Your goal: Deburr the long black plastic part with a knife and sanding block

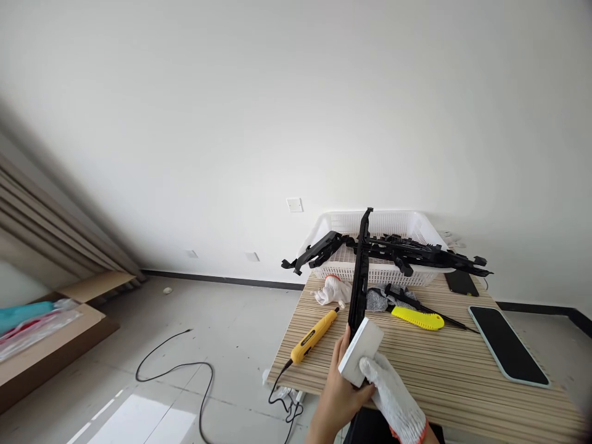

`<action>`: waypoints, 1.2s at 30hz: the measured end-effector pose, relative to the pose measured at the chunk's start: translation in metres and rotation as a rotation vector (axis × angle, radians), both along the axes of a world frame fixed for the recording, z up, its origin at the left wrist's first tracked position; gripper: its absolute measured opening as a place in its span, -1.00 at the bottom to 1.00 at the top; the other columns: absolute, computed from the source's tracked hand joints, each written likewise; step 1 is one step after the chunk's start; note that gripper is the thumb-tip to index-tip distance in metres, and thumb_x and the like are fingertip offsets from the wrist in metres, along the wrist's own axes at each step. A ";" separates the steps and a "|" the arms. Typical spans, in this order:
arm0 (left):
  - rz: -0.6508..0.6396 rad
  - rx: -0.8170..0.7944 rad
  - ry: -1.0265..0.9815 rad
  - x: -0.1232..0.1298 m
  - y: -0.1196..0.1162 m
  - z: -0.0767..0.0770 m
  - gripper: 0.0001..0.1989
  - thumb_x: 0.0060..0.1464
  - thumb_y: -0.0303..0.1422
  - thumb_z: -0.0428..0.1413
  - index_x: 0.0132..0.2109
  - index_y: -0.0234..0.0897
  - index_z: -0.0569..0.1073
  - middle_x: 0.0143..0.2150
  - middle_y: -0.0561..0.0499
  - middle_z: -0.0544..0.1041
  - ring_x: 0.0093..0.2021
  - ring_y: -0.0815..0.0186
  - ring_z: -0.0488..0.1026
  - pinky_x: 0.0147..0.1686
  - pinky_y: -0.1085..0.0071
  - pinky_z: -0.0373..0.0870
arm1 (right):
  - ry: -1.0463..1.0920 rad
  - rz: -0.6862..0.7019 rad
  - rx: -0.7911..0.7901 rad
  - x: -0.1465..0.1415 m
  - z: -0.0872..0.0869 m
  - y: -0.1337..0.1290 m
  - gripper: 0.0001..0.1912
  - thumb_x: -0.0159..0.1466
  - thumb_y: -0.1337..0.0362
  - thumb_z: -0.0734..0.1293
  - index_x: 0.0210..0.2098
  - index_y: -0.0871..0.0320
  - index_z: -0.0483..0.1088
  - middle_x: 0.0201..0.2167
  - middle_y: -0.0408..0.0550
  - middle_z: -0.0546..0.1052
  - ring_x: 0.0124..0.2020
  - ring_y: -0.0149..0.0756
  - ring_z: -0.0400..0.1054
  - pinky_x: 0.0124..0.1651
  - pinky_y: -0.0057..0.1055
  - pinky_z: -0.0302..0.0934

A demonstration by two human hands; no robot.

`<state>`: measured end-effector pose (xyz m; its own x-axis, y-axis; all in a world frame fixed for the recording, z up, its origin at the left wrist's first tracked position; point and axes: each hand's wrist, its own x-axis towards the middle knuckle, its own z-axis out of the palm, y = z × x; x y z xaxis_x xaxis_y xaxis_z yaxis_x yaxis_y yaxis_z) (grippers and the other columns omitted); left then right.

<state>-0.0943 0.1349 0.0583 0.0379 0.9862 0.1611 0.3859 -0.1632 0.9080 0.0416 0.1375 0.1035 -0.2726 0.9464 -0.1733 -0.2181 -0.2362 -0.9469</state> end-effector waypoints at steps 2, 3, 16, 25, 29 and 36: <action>0.008 0.001 0.005 0.001 0.001 0.001 0.07 -0.21 -0.59 0.19 0.43 -0.19 -0.10 0.41 -0.16 0.04 0.40 -0.02 0.00 0.34 0.10 0.03 | 0.023 0.011 0.021 0.005 0.003 -0.008 -0.65 0.34 0.15 0.30 0.07 0.17 0.36 0.06 0.02 0.43 -0.03 -0.13 0.40 -0.03 -0.12 0.36; 0.007 0.006 0.009 0.000 0.001 0.001 0.07 -0.20 -0.57 0.21 0.43 -0.20 -0.09 0.41 -0.17 0.03 0.41 -0.03 -0.02 0.35 0.08 0.01 | 0.037 0.018 0.028 0.008 0.004 -0.011 -0.65 0.35 0.15 0.30 0.07 0.16 0.36 0.06 0.03 0.42 -0.03 -0.15 0.40 -0.03 -0.12 0.36; -0.106 -0.124 -0.138 -0.005 -0.010 0.003 0.21 -0.18 -0.02 0.36 0.43 -0.01 -0.23 0.36 -0.26 0.02 -0.41 0.46 0.35 -0.43 0.38 0.49 | 0.266 -0.037 -0.073 -0.014 -0.015 0.009 -0.43 -0.02 -0.14 0.47 -0.18 0.16 0.53 -0.19 0.08 0.59 -0.05 0.01 0.43 0.06 -0.07 0.25; -0.046 -0.106 -0.225 0.000 -0.013 0.004 0.14 -0.14 -0.01 0.34 0.42 0.00 -0.16 0.33 -0.24 0.05 -0.46 0.51 0.31 -0.49 0.42 0.44 | 0.226 -0.008 -0.036 -0.006 -0.013 0.005 -0.48 -0.08 -0.09 0.52 -0.25 0.13 0.55 -0.16 0.13 0.58 0.06 0.10 0.36 0.11 -0.03 0.19; -0.047 -0.083 -0.211 0.000 -0.014 0.005 0.11 -0.10 -0.08 0.34 0.42 0.00 -0.17 0.38 -0.29 -0.03 -0.45 0.49 0.35 -0.48 0.37 0.48 | 0.199 -0.046 -0.038 -0.003 -0.047 0.008 -0.42 -0.15 -0.06 0.55 -0.20 0.10 0.53 -0.09 0.15 0.56 0.16 0.14 0.28 0.14 -0.01 0.16; -0.040 -0.111 -0.216 -0.001 -0.015 0.007 0.11 -0.11 -0.10 0.35 0.42 -0.02 -0.16 0.33 -0.27 0.10 -0.44 0.45 0.38 -0.45 0.34 0.52 | 0.194 -0.061 -0.049 -0.009 -0.055 0.010 -0.44 -0.12 -0.09 0.53 -0.22 0.10 0.53 -0.11 0.10 0.57 0.06 0.08 0.37 0.12 -0.06 0.19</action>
<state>-0.0948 0.1194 0.0651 0.0534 0.9968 0.0603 0.1762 -0.0688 0.9819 0.0328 0.1471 0.0489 -0.2480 0.9538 -0.1697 -0.4106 -0.2622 -0.8733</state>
